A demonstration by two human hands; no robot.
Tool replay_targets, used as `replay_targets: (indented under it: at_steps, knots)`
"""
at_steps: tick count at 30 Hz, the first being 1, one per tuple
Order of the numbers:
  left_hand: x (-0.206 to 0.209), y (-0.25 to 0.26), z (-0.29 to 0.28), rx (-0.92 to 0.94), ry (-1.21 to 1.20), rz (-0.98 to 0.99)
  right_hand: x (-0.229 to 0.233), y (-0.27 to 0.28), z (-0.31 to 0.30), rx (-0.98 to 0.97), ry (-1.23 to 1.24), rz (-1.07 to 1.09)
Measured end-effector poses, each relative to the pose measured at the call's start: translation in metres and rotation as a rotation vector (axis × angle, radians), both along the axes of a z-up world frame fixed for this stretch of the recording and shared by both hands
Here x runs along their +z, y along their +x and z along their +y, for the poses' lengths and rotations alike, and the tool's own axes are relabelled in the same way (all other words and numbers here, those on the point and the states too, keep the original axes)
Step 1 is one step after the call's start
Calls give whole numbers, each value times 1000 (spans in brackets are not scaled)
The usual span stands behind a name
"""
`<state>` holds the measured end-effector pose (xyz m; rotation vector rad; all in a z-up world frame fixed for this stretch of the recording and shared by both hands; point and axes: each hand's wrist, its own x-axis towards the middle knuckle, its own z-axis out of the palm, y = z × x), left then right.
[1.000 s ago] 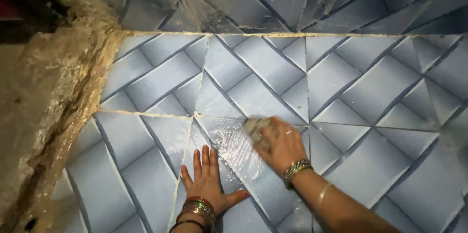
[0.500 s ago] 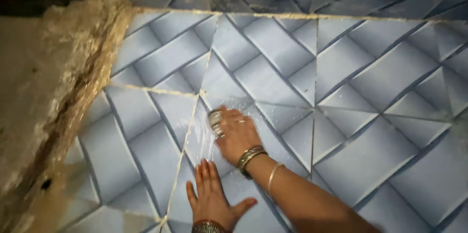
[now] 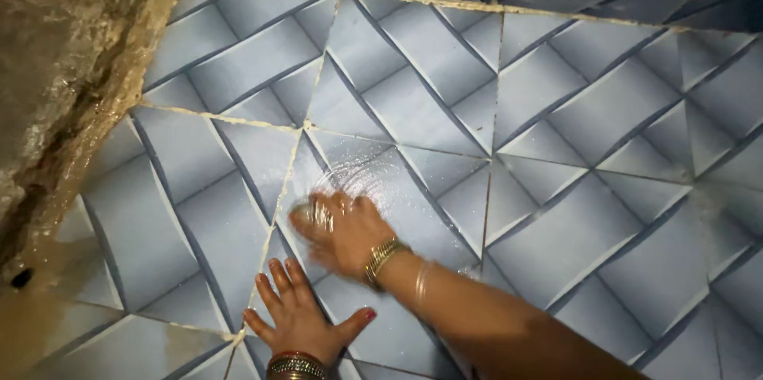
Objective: The person scrubs a tiled floor by hand using a small scrub brush and cleaning liquid poured from a bottle. They use water from a bucket to rinse the tiles while continuing to scrub the surface.
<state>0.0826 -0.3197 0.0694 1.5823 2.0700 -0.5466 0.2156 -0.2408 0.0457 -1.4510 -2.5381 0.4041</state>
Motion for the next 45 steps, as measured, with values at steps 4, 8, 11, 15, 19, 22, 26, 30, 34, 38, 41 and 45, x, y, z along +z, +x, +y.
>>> replay_targets:
  at_steps: [4,8,11,15,19,22,26,30,34,38,41,45]
  knots:
    - [-5,1,3,-1,-20,6,1,63,-41,84,-2,60]
    - [-11,1,4,9,-8,5,-2,58,29,-274,74,55]
    - [-13,-6,7,-11,-77,18,-1,-14,50,-204,104,68]
    - [-9,-17,-1,137,40,105,-3,11,-13,217,59,201]
    - [7,-18,2,312,-91,82,7,49,22,21,87,49]
    - [16,-18,4,349,-87,32,6,-8,59,-231,57,17]
    - [20,-20,2,363,-17,27,2,-67,33,168,57,102]
    - [19,-25,3,376,-39,-19,2,-18,41,400,54,63]
    - [20,-26,18,379,-108,-24,12,-65,100,-193,167,104]
    - [17,-32,39,352,-148,138,21,-148,78,142,-17,84]
    - [14,-45,48,328,-181,178,11,-151,68,536,70,140]
    - [16,-39,44,298,-206,-13,-2,-113,127,326,166,147]
